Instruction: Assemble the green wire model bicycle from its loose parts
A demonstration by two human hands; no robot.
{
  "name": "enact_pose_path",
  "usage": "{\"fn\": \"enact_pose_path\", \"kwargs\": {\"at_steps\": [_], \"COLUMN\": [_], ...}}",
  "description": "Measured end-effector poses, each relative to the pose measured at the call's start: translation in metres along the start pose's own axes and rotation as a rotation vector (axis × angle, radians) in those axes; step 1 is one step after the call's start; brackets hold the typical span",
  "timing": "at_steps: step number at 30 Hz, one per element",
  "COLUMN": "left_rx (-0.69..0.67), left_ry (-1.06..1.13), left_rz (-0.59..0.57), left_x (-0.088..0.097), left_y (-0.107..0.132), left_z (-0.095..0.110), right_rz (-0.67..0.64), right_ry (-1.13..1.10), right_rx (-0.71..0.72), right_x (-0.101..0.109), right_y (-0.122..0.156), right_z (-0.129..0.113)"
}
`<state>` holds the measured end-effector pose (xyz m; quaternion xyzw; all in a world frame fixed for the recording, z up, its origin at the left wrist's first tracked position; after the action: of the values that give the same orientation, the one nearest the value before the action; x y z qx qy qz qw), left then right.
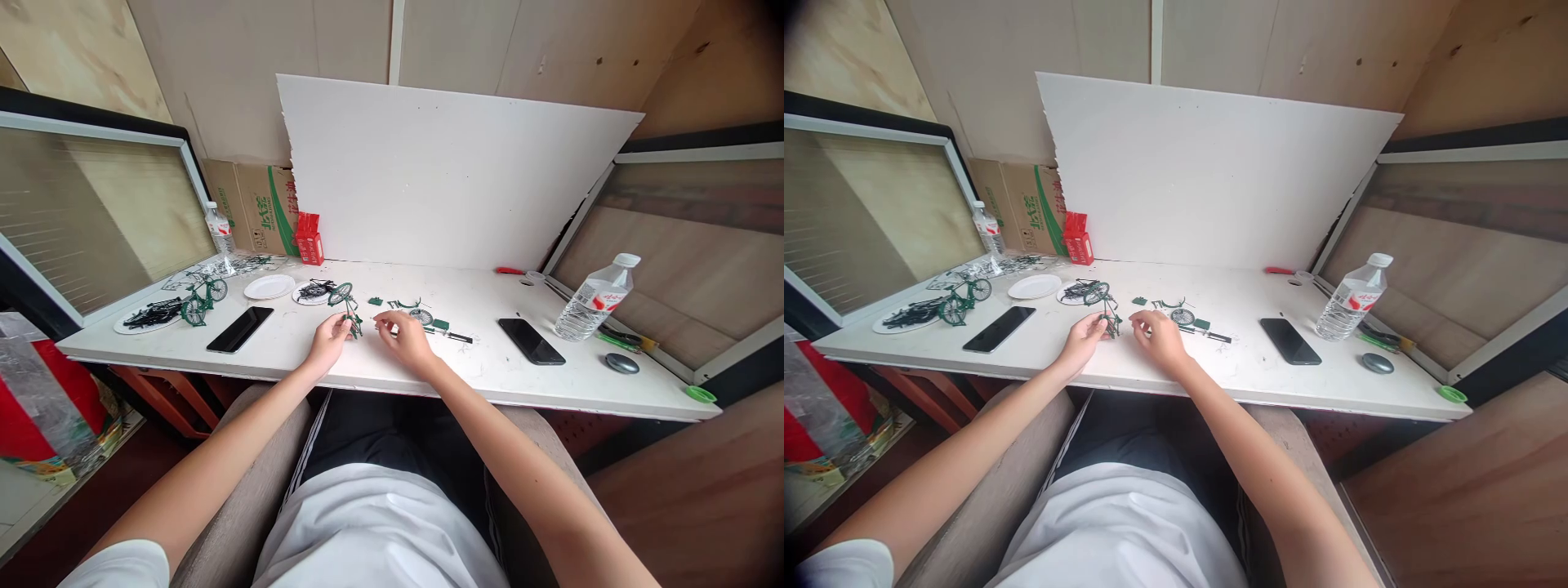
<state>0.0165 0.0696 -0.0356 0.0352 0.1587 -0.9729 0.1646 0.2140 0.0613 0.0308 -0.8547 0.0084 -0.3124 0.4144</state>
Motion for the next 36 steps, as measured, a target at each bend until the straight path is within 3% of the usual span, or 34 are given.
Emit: {"fn": "enact_pose_path", "kwargs": {"at_steps": [6,12,17,28,36], "left_rx": [-0.016,0.001,0.002,-0.002,0.013], "left_ry": [-0.035,-0.069,-0.067,-0.092,-0.079], "left_rz": [-0.02,-0.053,-0.061,-0.065,-0.068], "left_x": [-0.001,-0.004,-0.006,-0.005,-0.006], "left_y": [0.001,0.004,0.004,0.003,0.004], "left_z": [0.002,0.002,0.002,-0.002,0.001], "right_rz": [-0.008,-0.22,-0.26,-0.254,-0.213], "right_ry": [0.234,0.435,0.431,0.457,0.446], "right_rx": [-0.115,-0.226,-0.217,-0.257,-0.288], "right_x": [0.038,0.031,0.023,0.031,0.034], "right_y": [-0.012,0.003,0.005,0.003,0.003], "right_z": [0.07,0.12,0.124,0.102,0.103]}}
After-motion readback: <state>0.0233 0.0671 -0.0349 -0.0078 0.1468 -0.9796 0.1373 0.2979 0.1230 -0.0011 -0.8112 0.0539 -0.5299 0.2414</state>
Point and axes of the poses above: each hand's wrist, its own y-axis away from the middle knuckle, its own x-axis out of the back of the hand, z = x × y, the point moved 8 cm from there along -y, towards the middle knuckle, and after that the axes turned 10 degrees about z, right-handed, at the moved point
